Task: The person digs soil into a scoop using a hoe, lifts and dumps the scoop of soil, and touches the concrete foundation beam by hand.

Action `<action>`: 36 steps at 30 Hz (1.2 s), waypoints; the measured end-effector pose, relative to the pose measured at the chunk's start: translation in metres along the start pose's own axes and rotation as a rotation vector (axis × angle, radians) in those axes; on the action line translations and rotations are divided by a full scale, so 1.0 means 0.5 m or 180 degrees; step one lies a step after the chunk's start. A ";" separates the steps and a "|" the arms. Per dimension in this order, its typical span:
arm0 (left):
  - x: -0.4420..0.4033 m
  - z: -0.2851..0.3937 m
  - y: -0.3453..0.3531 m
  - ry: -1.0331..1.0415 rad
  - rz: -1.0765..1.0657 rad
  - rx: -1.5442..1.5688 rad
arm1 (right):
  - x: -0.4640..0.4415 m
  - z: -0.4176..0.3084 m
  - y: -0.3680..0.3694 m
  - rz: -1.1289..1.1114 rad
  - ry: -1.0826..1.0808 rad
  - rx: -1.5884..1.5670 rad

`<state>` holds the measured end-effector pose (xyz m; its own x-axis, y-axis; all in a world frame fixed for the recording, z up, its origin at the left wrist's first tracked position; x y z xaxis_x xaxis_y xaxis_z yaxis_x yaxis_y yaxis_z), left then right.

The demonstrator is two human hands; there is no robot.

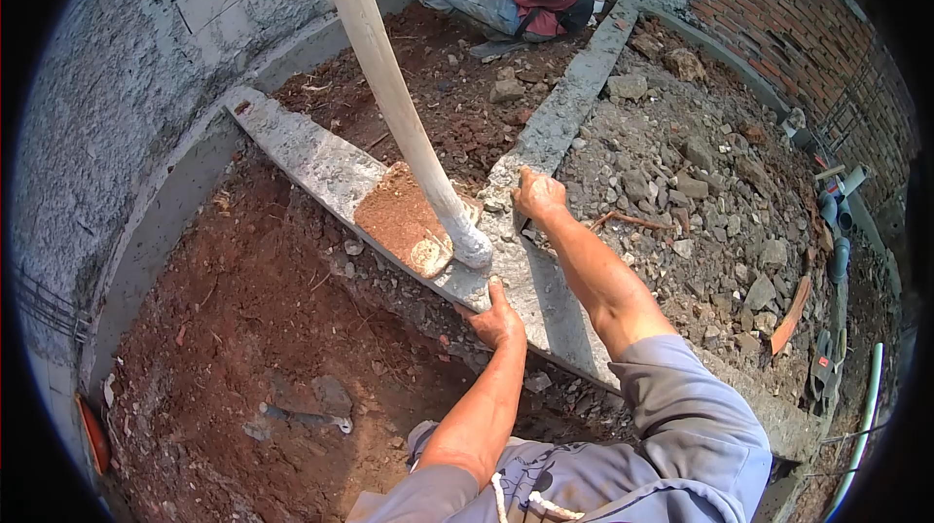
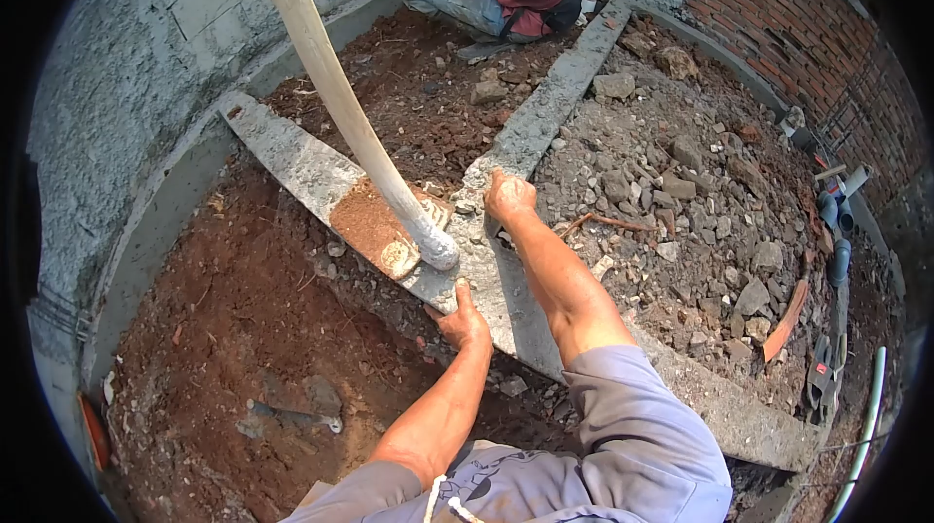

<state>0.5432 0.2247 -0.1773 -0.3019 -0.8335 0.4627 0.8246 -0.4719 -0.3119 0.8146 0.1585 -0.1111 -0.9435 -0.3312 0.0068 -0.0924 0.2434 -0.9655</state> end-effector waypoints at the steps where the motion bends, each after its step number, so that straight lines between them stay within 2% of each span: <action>1: -0.002 -0.003 -0.001 0.0019 0.0056 -0.0022 | -0.001 0.001 -0.019 0.0144 0.0108 -0.0167; 3: -0.004 -0.004 -0.001 0.0075 0.0152 -0.0084 | 0.001 0.012 -0.056 0.0441 0.0352 -0.0514; 4: -0.006 -0.006 0.001 0.0053 0.0122 -0.0062 | -0.005 0.015 -0.050 0.0371 0.0315 -0.0524; 7: -0.002 0.001 0.000 -0.0001 0.0047 -0.0029 | -0.018 0.021 0.014 -0.0519 0.0211 -0.0037; 11: -0.003 -0.010 0.000 -0.0006 0.0086 -0.0029 | 0.003 0.008 -0.003 0.0108 0.0119 -0.0364; 16: -0.007 -0.009 0.008 0.0035 -0.0121 -0.0028 | 0.018 -0.017 0.010 0.0013 -0.0296 0.0132; 20: -0.008 -0.011 0.007 0.0057 0.0035 0.0032 | 0.008 -0.032 0.017 -0.0389 -0.0267 0.0311; 23: -0.006 -0.006 0.005 0.0090 0.0074 0.0042 | -0.014 0.015 0.022 -0.0010 0.0396 -0.0351; 30: -0.025 -0.034 0.016 0.0058 0.0080 -0.0047 | 0.003 -0.001 0.021 -0.0259 0.0125 -0.0264; 36: -0.004 -0.016 0.003 -0.0023 0.0136 -0.0199 | -0.021 0.007 0.016 -0.0124 0.0107 -0.0238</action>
<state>0.5413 0.2235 -0.1852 -0.2635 -0.8513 0.4538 0.8051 -0.4532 -0.3827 0.8250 0.1608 -0.1196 -0.9488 -0.3113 0.0540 -0.1516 0.2987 -0.9422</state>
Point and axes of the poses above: each hand's wrist, its own x-axis away from the middle knuckle, its own y-axis out of the palm, z = x × y, the point moved 8 cm from there along -x, towards the middle knuckle, and after that the axes turned 3 degrees about -x, right-handed, at the moved point
